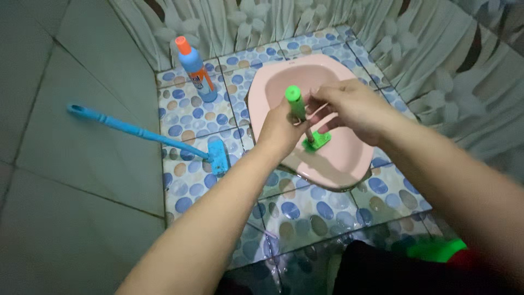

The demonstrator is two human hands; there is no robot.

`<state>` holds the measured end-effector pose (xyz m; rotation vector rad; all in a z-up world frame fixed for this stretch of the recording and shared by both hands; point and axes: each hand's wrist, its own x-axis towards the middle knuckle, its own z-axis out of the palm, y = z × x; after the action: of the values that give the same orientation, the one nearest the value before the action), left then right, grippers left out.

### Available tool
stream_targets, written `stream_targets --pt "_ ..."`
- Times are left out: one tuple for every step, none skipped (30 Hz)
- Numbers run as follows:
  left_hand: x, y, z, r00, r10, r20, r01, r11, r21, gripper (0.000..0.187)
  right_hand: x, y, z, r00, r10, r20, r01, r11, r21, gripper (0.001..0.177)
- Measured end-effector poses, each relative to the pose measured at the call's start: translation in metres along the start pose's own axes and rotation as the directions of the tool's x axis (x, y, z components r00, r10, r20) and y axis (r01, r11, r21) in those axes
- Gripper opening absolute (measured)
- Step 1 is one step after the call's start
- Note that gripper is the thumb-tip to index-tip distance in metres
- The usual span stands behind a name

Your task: The person scrubs a pink squat toilet with a green toilet brush, periodically scooping water from a green bucket with a red scoop and pouring it into the bowl to rinse. The person continues scrubbing the interior surfaces of the toilet throughout the clip.

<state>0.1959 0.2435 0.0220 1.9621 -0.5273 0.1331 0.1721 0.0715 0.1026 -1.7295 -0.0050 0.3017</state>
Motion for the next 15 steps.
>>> stream_targets --pt "0.000 0.001 0.000 1.000 0.005 -0.005 -0.005 1.000 -0.002 0.059 0.001 0.000 0.000 1.000 0.013 -0.001 -0.013 1.000 0.005 0.037" --pt "-0.001 0.001 0.000 1.000 0.009 -0.009 -0.010 1.000 -0.004 0.058 0.001 0.000 0.001 1.000 0.020 -0.001 -0.020 1.000 -0.002 0.037" --pt "-0.001 0.002 0.001 1.000 0.014 -0.014 -0.014 1.000 -0.006 0.058 0.002 0.001 0.001 1.000 0.027 -0.001 -0.027 1.000 -0.010 0.038" --pt "-0.002 0.004 0.001 1.000 -0.012 -0.013 0.012 1.000 0.002 0.058 0.002 0.001 0.001 0.999 0.033 -0.001 -0.033 0.999 -0.015 0.039" --pt "-0.003 0.006 0.002 0.999 -0.038 -0.013 0.038 0.999 0.009 0.058 0.003 0.001 0.001 0.999 0.043 -0.004 -0.043 0.999 -0.017 0.038" --pt "-0.004 0.007 0.002 0.998 -0.066 -0.011 0.066 0.998 0.016 0.058 0.004 0.001 0.002 0.998 0.056 -0.008 -0.056 0.998 -0.018 0.038" --pt "-0.005 0.009 0.002 0.998 -0.064 -0.001 0.064 0.998 0.016 0.057 0.004 0.001 0.002 0.998 0.068 -0.011 -0.068 0.998 -0.018 0.037" --pt "-0.006 0.010 0.002 0.998 -0.062 0.010 0.062 0.998 0.015 0.055 0.004 0.000 0.002 0.998 0.068 -0.013 -0.069 0.997 -0.027 0.036" --pt "-0.006 0.011 0.003 0.998 -0.060 0.020 0.060 0.998 0.015 0.054 0.004 0.000 0.001 0.998 0.069 -0.015 -0.069 0.997 -0.035 0.036" --pt "-0.006 0.011 0.004 0.998 -0.056 0.025 0.056 0.998 0.021 0.055 0.003 -0.001 0.001 0.997 0.071 -0.016 -0.072 0.997 -0.042 0.035" --pt "-0.005 0.011 0.006 0.998 -0.053 0.029 0.052 0.998 0.027 0.057 0.003 -0.001 0.000 0.996 0.092 -0.017 -0.093 0.994 -0.057 0.035" --pt "-0.005 0.011 0.008 0.998 -0.048 0.034 0.047 0.998 0.031 0.058 0.003 -0.002 -0.001 0.993 0.113 -0.021 -0.115 0.991 -0.074 0.034" --pt "-0.005 0.010 0.009 0.998 -0.044 0.050 0.043 0.999 0.023 0.058 0.002 -0.001 -0.001 0.991 0.134 -0.025 -0.136 0.987 -0.090 0.033" --pt "-0.004 0.008 0.011 0.997 -0.040 0.066 0.039 0.999 0.015 0.057 0.002 -0.001 -0.002 0.988 0.152 -0.020 -0.153 0.983 -0.099 0.033" --pt "-0.004 0.007 0.013 0.996 -0.037 0.082 0.036 0.999 0.007 0.057 0.002 0.000 -0.004 0.985 0.170 -0.015 -0.170 0.979 -0.109 0.032"
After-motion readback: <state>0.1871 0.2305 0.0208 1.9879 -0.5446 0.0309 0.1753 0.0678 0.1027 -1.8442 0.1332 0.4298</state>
